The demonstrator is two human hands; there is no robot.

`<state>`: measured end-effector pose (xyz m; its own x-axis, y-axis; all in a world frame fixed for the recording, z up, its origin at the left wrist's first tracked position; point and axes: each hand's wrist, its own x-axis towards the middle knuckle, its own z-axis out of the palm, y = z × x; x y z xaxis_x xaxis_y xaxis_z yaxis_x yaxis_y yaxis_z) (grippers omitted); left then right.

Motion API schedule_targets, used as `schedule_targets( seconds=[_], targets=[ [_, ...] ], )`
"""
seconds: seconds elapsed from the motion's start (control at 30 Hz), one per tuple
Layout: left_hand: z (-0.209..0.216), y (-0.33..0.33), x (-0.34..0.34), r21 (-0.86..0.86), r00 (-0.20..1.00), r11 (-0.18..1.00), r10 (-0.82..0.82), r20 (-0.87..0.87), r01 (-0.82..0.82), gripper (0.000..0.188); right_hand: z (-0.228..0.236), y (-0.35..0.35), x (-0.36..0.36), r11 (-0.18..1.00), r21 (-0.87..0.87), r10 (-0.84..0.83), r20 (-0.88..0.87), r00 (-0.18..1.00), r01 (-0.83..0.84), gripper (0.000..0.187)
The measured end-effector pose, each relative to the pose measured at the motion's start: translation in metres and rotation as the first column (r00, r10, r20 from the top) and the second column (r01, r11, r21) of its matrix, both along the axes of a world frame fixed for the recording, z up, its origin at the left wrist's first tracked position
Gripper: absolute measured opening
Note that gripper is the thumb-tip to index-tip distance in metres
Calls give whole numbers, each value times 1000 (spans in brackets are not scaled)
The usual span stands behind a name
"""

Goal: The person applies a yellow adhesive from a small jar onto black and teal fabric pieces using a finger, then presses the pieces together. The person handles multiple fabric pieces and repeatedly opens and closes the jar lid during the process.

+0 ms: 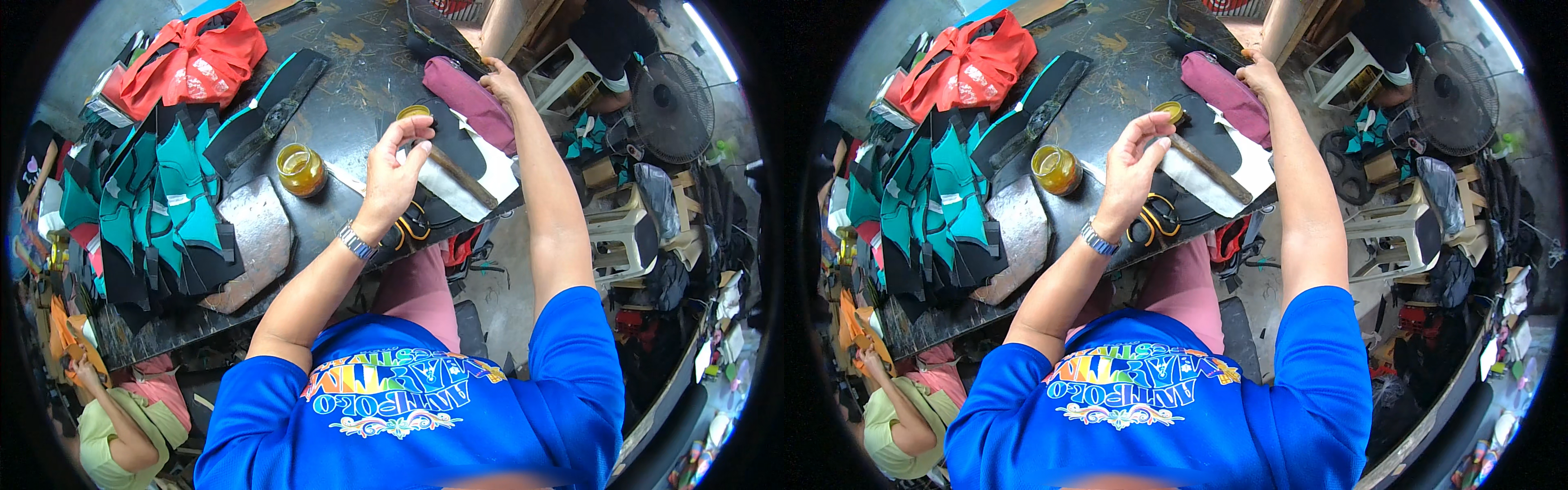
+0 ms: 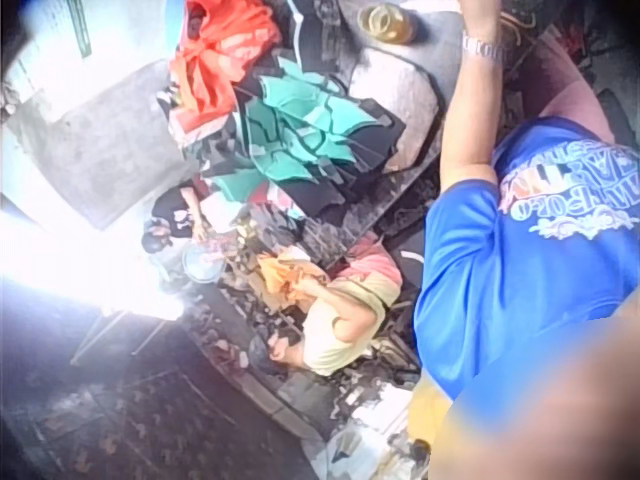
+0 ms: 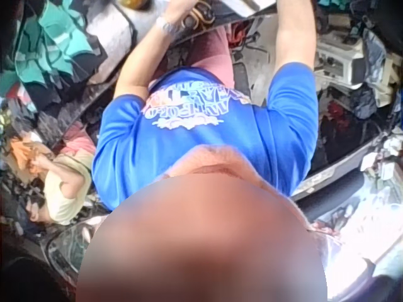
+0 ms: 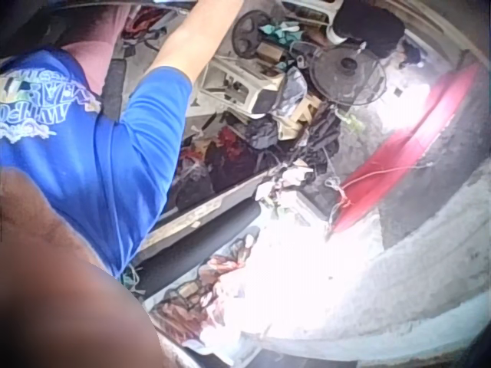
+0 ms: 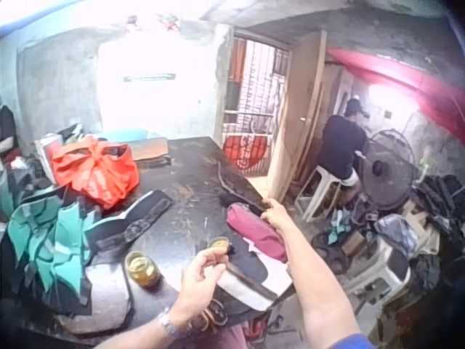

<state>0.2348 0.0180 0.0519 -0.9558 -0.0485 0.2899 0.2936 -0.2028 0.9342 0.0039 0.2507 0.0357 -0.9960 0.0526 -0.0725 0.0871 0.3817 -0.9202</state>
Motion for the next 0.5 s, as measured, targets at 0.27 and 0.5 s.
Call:
schedule_targets(
  seconds=[0.27,0.5],
  targets=[
    [16,-18,42,-49,991,990,-128,42,130,32,15,4,12,999,-32,13,60,998,-11,80],
    [71,-99,69,-163,999,986,-43,-3,42,30,14,23,20,984,144,-88,-116,989,104,78]
  ],
)
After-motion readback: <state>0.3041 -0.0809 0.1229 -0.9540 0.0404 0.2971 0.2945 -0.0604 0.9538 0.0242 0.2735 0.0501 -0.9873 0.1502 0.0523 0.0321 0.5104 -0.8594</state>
